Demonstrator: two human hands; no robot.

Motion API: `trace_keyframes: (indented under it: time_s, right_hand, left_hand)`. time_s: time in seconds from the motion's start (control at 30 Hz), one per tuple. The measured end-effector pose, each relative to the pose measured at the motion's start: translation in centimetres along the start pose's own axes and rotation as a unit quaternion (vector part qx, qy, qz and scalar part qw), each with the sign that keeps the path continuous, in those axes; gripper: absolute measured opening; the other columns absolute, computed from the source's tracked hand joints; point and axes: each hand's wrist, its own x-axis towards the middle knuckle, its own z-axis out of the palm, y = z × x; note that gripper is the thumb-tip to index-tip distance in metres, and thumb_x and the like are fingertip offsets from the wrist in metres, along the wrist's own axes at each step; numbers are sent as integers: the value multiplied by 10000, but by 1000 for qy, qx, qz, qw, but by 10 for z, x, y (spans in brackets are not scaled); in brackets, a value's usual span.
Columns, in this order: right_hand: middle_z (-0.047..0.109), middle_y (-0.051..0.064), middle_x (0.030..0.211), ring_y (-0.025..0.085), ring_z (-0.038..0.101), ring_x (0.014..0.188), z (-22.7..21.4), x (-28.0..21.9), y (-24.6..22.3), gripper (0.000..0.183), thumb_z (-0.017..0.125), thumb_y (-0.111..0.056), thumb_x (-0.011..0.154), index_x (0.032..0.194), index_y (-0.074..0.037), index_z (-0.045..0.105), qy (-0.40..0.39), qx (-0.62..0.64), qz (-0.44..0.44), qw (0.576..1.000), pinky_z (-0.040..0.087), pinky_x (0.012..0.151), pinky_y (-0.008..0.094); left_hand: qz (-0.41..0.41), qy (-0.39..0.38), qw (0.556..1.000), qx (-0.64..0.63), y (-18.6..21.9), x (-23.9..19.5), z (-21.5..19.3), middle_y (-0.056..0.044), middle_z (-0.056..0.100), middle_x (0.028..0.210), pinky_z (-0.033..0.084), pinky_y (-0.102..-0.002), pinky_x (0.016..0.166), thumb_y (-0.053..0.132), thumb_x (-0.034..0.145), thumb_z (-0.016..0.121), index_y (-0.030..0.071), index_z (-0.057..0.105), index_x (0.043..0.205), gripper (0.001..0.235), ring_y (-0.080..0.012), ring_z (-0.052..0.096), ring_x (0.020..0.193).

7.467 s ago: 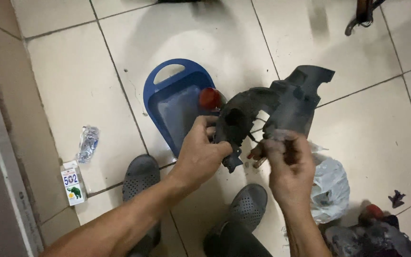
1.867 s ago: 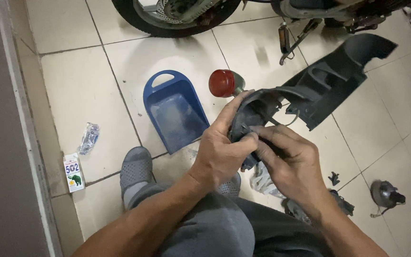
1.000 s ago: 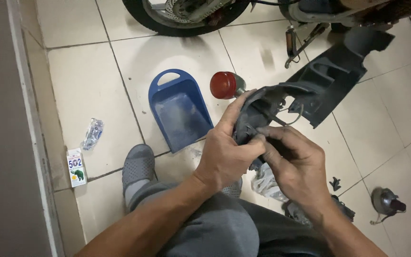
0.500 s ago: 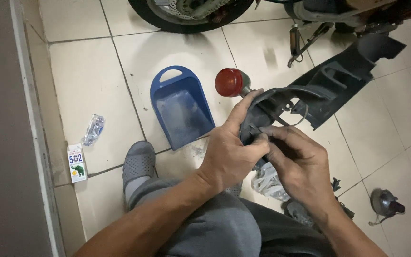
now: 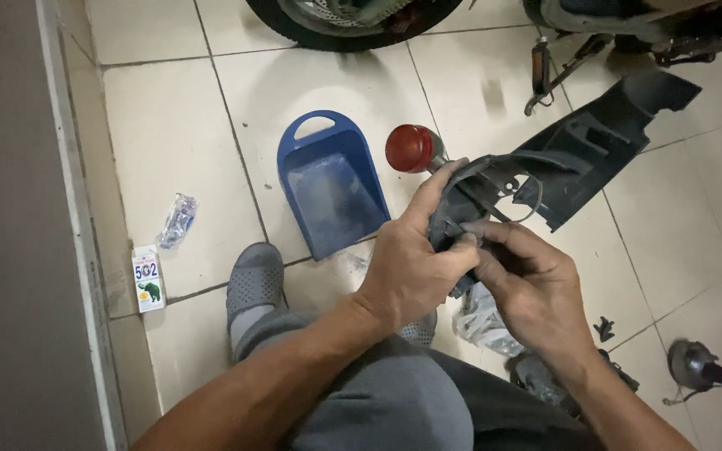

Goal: The person sits on the floor and assembles a motorcycle mudguard with a red reflector. They attach a small black plastic piece to the mudguard, then use a screwdriver to tighten a screw. Finally, they wipe the mudguard with a white cloth.

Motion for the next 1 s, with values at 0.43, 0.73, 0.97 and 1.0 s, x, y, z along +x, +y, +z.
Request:
trace_keyframes:
  time_s: [0.43,0.73,0.97,1.0]
  right_hand:
    - [733,118,1118,203,700,1032,1,2,13,258,697,-64,893,1141,1,723,-2,-19,-30,999,566,961,290]
    - [728,90,1062,157,667,950,0,-2,21,291,708,-33,882,1168,14,690,-11,0,-5,1000,556,905,263]
    - [728,93,1009,171,668,900,7,-1,4,240,685,-65,907,1136,-1,717,3,-32,-23,999,560,847,276]
    - [724,87,1001,171,670,902,8,-1,2,220,682,-67,916,1122,-5,725,2,-28,-25,999,565,853,278]
  left_hand:
    - [-23,-7,999,21,-5,4,-3,-36,749,948,582,-205,778,195,756,576,198,467,1489,740,-119,688,739]
    - [16,-27,999,39,-14,3,1,-101,736,1147,540,-263,915,206,759,544,196,425,1512,763,-223,716,976]
    - [29,-19,999,41,-10,1,0,-107,749,1123,564,-277,845,176,775,523,188,429,1505,735,-231,718,861]
    - [29,-14,999,41,-10,1,0,-107,747,1128,559,-273,849,170,780,527,187,428,1505,731,-234,720,873]
